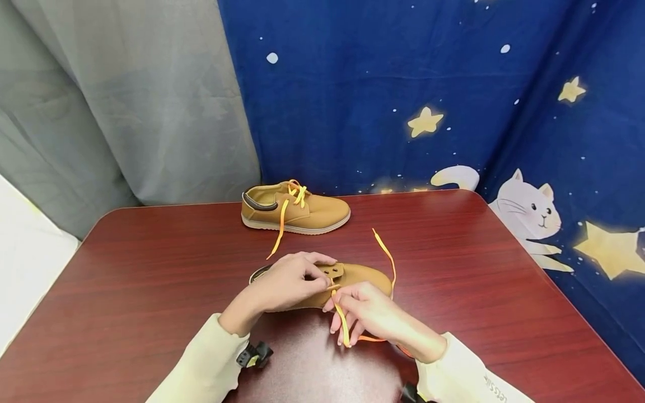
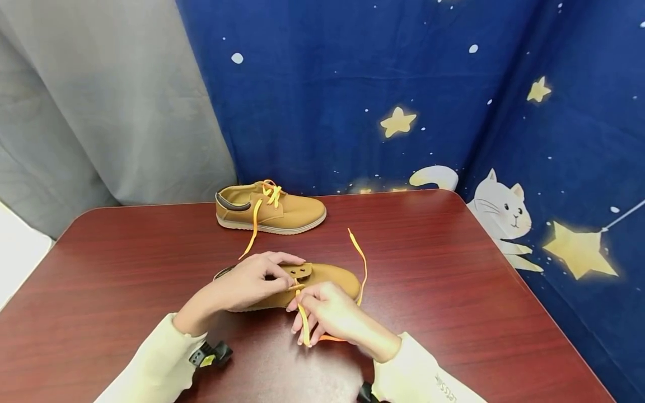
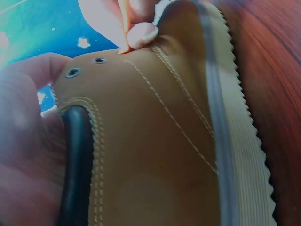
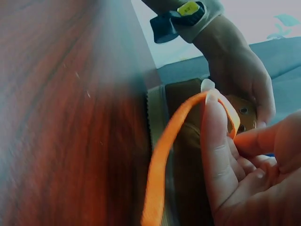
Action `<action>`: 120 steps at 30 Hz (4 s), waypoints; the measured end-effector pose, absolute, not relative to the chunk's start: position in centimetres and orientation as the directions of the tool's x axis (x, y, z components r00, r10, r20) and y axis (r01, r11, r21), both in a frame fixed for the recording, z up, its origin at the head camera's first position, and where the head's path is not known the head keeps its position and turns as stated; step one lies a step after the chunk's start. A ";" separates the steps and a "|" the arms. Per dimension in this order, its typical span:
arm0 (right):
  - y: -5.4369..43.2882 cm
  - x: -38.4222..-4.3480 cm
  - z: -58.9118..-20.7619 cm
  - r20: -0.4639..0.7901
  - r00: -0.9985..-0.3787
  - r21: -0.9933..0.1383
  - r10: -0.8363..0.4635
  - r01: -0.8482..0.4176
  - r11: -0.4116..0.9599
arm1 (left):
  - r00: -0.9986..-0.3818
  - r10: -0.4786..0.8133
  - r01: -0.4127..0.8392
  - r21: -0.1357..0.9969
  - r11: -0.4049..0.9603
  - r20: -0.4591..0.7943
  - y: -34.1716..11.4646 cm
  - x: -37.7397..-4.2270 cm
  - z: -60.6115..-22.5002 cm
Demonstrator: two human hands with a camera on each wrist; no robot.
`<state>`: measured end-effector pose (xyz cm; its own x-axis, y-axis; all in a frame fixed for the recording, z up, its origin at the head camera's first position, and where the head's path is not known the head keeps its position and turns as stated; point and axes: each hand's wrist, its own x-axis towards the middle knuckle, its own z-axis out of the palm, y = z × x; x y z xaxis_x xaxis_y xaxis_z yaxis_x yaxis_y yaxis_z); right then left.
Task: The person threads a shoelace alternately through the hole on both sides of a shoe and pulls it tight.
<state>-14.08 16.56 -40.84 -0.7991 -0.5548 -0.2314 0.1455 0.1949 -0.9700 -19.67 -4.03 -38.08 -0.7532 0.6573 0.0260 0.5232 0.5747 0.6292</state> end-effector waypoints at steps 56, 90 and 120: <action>16.6 -15.5 -40.9 0.180 -0.887 -0.592 -0.426 -0.443 0.673 | -0.994 0.031 0.102 0.995 0.000 0.102 -6.7 -21.4 -34.7; 15.2 -20.0 -41.2 0.262 -0.867 -0.457 -0.425 -0.499 0.736 | -0.843 -0.396 0.530 0.685 -0.500 0.363 -9.6 -21.1 -28.3; 17.0 -21.1 -40.2 0.051 -0.841 -0.741 -0.538 -0.393 0.545 | -0.954 0.248 0.293 0.697 0.654 0.169 -2.7 -21.4 -37.6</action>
